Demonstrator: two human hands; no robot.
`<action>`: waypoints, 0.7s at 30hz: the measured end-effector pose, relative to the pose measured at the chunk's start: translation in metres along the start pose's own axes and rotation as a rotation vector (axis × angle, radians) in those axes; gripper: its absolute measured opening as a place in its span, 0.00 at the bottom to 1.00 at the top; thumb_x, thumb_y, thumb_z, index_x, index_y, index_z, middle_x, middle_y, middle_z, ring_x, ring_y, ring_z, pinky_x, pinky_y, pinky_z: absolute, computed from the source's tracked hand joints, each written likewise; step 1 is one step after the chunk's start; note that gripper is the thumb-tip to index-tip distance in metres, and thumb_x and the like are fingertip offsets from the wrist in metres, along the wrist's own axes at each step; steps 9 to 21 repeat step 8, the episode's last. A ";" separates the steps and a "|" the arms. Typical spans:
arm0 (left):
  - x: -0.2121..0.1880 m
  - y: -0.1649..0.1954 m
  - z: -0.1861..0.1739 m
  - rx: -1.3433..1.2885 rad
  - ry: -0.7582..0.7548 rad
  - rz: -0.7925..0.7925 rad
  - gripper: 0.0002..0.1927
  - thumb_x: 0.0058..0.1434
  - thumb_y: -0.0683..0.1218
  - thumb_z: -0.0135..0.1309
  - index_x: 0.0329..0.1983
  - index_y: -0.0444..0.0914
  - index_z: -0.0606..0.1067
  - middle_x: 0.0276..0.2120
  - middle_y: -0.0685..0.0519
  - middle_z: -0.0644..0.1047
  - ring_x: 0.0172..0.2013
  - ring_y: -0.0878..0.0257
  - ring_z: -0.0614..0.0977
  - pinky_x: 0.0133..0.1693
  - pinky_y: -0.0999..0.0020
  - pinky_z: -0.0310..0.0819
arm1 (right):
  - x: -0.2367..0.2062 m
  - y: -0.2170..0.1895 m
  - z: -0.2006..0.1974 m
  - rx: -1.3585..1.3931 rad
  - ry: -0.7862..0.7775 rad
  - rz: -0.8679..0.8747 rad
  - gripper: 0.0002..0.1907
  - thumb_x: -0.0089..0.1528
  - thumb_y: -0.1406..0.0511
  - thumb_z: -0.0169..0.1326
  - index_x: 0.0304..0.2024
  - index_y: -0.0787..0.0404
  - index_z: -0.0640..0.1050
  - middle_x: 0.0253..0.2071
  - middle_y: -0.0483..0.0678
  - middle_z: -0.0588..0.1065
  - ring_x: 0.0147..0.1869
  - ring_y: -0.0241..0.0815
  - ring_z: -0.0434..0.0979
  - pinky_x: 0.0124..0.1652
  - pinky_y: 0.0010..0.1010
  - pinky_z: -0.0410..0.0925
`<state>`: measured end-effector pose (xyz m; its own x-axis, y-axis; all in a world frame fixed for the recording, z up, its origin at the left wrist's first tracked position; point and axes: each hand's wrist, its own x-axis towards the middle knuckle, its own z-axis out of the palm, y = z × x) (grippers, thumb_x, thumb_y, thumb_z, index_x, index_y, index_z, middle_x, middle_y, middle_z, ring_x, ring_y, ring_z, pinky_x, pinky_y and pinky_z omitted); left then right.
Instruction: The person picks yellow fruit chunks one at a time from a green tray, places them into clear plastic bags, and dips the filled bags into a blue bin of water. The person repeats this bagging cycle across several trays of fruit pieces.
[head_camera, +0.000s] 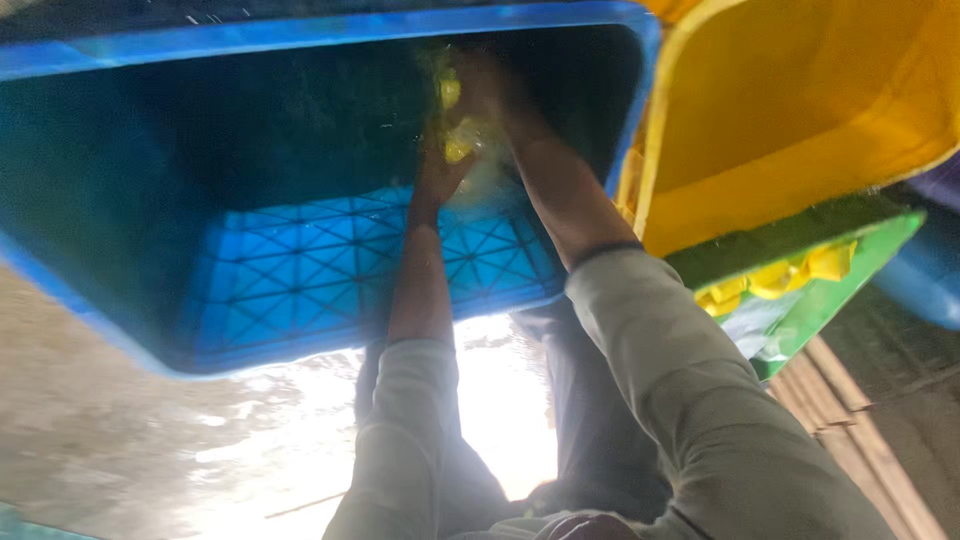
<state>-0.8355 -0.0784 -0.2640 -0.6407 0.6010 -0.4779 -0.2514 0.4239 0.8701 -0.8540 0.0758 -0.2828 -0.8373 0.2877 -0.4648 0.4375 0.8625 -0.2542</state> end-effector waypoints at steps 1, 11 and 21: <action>-0.010 0.003 -0.003 -0.103 -0.029 -0.047 0.47 0.58 0.51 0.67 0.76 0.37 0.56 0.71 0.37 0.64 0.70 0.44 0.66 0.68 0.52 0.61 | -0.019 -0.007 -0.011 0.014 0.006 -0.007 0.41 0.64 0.54 0.59 0.74 0.62 0.60 0.74 0.59 0.57 0.76 0.62 0.54 0.69 0.56 0.49; -0.113 0.089 -0.082 0.479 -0.013 -0.238 0.39 0.65 0.63 0.58 0.69 0.34 0.66 0.67 0.34 0.69 0.68 0.40 0.70 0.68 0.54 0.64 | -0.163 -0.070 -0.147 0.104 -0.167 0.024 0.33 0.64 0.57 0.50 0.68 0.66 0.64 0.72 0.66 0.57 0.76 0.66 0.52 0.71 0.56 0.44; -0.113 0.089 -0.082 0.479 -0.013 -0.238 0.39 0.65 0.63 0.58 0.69 0.34 0.66 0.67 0.34 0.69 0.68 0.40 0.70 0.68 0.54 0.64 | -0.163 -0.070 -0.147 0.104 -0.167 0.024 0.33 0.64 0.57 0.50 0.68 0.66 0.64 0.72 0.66 0.57 0.76 0.66 0.52 0.71 0.56 0.44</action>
